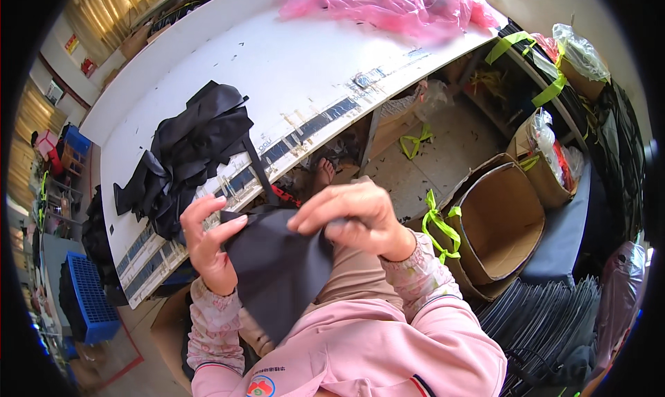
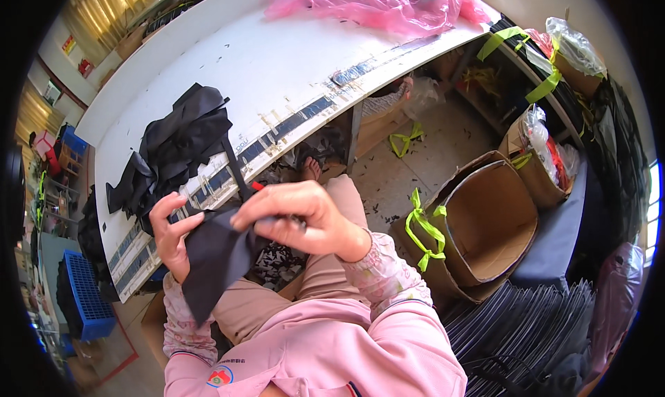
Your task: Trimming excess material from pre-cut black fabric pieces using scissors at a workshop table.
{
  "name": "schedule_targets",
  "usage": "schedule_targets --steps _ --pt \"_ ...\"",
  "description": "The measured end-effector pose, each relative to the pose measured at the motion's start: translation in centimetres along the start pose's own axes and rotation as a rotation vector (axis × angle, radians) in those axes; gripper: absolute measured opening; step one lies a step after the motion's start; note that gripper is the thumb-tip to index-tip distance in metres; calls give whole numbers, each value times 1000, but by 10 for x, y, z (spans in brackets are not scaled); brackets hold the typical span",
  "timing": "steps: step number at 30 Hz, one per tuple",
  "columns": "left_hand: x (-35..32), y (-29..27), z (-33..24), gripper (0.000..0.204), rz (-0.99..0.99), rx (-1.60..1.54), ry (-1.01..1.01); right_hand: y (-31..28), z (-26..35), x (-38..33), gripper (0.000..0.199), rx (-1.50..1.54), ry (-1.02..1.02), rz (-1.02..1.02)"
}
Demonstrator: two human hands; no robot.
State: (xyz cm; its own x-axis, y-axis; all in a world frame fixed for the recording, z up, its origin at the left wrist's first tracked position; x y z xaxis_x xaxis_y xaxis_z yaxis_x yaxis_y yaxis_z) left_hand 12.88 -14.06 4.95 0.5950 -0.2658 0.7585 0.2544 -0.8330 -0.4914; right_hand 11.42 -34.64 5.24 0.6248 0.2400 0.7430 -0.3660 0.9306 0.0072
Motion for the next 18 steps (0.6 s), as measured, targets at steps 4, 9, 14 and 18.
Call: schedule_targets --steps 4,9,14,18 --pt "-25 25 20 21 255 -388 -408 -33 -26 -15 22 -79 246 -365" --pt "-101 83 44 27 329 -867 -978 -36 -100 -37 21 -405 599 -302" --pt "-109 72 93 23 -13 -639 -911 -26 -126 -84 41 -459 587 -375" --pt "-85 63 89 19 -184 -536 -792 -1 -103 -84 52 -326 585 -374"
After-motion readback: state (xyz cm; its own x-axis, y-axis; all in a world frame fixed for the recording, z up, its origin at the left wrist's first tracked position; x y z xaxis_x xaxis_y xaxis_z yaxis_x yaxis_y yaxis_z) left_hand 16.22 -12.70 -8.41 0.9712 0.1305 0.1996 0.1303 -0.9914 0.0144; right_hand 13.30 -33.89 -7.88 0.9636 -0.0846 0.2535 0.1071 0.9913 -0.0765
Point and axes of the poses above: each hand's wrist, its own x-axis towards the middle knuckle, its own y-axis out of the palm, z = x × y, the point moved 8 cm from there along x, towards the middle knuckle, and after that the axes turned 4 degrees about -y, right-handed, at the moved point
